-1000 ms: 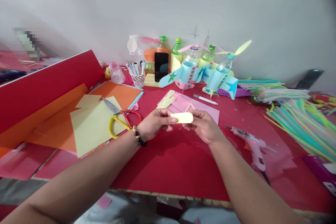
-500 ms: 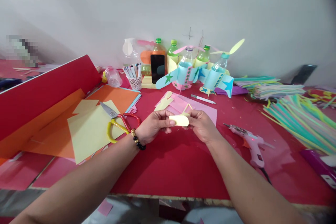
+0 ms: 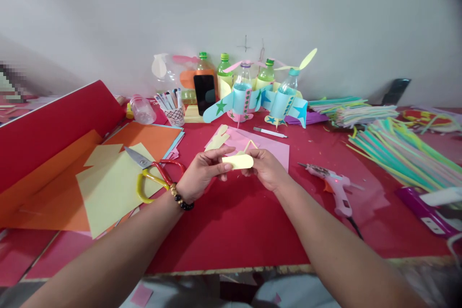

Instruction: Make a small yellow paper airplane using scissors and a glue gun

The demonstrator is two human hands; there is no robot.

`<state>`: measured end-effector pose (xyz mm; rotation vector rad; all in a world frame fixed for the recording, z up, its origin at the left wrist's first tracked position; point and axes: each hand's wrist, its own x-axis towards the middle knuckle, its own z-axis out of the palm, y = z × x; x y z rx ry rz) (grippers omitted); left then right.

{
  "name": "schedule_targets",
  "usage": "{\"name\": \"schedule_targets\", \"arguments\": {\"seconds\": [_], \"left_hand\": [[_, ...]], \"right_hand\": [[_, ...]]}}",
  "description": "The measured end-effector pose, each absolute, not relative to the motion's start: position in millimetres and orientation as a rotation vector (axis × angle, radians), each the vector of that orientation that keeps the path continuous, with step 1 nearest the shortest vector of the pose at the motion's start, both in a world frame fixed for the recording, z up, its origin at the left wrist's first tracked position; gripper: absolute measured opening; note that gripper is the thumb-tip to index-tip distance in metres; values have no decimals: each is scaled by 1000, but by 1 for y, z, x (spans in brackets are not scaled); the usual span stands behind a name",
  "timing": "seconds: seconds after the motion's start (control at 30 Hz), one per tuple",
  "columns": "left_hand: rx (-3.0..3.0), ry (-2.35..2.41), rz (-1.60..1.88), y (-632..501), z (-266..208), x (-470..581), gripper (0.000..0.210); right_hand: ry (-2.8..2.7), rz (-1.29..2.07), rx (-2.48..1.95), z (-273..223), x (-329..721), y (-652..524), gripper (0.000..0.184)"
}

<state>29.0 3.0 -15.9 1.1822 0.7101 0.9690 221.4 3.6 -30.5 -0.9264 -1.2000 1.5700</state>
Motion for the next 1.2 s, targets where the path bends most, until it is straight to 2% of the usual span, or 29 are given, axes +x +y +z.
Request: {"name": "schedule_targets", "arguments": {"seconds": [0.3, 0.6, 0.83, 1.07, 1.2], "left_hand": [[1169, 703, 982, 4, -18, 27, 32], [1256, 731, 848, 4, -20, 29, 36], [1330, 735, 836, 3, -19, 30, 46], [1293, 760, 805, 3, -21, 32, 57], [1390, 764, 878, 1, -22, 33, 73]], "right_hand": [[-1285, 1600, -926, -30, 222, 3, 19], [-1331, 1595, -952, -27, 222, 3, 16], [-1354, 1611, -968, -22, 221, -1, 26], [-1434, 1623, -956, -20, 221, -3, 18], [-1366, 1531, -1007, -20, 219, -4, 13]]}}
